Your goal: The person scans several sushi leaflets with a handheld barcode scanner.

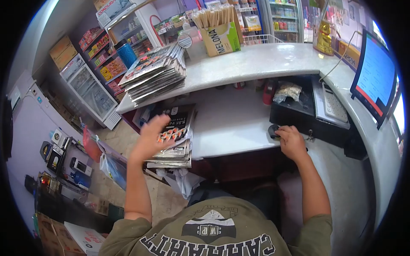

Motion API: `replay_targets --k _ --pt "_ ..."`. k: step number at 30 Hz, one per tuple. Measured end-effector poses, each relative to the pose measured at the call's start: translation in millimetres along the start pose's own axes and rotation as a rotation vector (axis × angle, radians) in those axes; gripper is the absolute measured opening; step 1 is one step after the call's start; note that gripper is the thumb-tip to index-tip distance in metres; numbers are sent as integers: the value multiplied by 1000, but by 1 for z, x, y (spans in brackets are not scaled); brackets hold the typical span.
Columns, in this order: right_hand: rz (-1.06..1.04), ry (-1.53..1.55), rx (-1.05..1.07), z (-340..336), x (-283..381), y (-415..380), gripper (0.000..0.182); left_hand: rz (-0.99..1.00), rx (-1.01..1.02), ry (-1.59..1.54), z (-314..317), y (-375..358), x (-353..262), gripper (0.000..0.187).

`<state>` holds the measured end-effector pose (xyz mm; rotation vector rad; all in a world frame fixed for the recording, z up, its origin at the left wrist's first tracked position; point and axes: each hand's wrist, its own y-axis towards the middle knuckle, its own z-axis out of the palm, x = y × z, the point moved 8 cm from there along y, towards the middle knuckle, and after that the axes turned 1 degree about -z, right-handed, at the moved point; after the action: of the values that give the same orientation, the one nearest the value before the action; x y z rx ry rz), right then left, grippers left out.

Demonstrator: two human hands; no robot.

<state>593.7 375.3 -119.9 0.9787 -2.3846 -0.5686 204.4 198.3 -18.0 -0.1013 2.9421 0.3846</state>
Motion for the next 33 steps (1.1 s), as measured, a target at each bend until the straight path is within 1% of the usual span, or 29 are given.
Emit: replay_targets --k 1,2,4,5,6,8,9,10,13,16,17,18,20,21,22,24,25,29,31,32,33 --pt "3 7 -2 1 -2 0 26 -88 158 -19 28 -17 1 92" --pt "8 14 13 3 -2 0 26 -108 185 79 48 -27 5 96" --pt "7 22 2 0 0 1 26 -158 189 172 78 -41 24 96" --pt "29 20 24 0 0 1 26 -145 124 124 81 -46 25 86" --pt "34 23 38 2 -2 2 26 -150 138 119 84 -49 27 86" --pt "1 8 -12 2 -3 0 27 -127 52 74 83 -53 30 78" --pt "22 29 4 -1 0 1 27 -103 -27 50 80 -57 26 74" --pt "28 29 20 -1 1 2 28 -76 -57 90 80 -58 25 71" --pt "14 27 31 2 -2 1 28 -115 -13 0 77 -61 20 67" --pt "34 19 22 0 0 1 28 -97 11 5 67 -60 18 65" --pt "38 9 31 1 -2 1 28 -42 -45 -23 58 -59 10 63" --pt "39 -1 40 3 -2 1 28 -40 -47 -27 54 -57 5 63" --pt "37 -5 41 4 -3 1 28 2 -178 5 37 -51 -9 61" --pt "37 -5 40 3 -3 1 28 44 -353 45 24 -48 -19 50" --pt "36 -11 41 2 -1 0 28 44 -355 40 21 -44 -23 50" --pt "38 -13 28 0 3 1 28 -10 -383 54 14 -39 -25 39" --pt "33 -18 30 1 3 0 28 -55 -397 58 12 -36 -25 40" --pt "46 -7 24 1 0 1 28 -73 -368 45 19 -37 -19 42" --pt "51 -2 36 2 2 0 29 17 -482 65 8 -43 -29 37" --pt "54 -6 38 2 2 1 29 14 -477 59 7 -42 -34 37" --pt "54 -12 42 2 1 2 29 138 -527 74 2 -42 -53 36"
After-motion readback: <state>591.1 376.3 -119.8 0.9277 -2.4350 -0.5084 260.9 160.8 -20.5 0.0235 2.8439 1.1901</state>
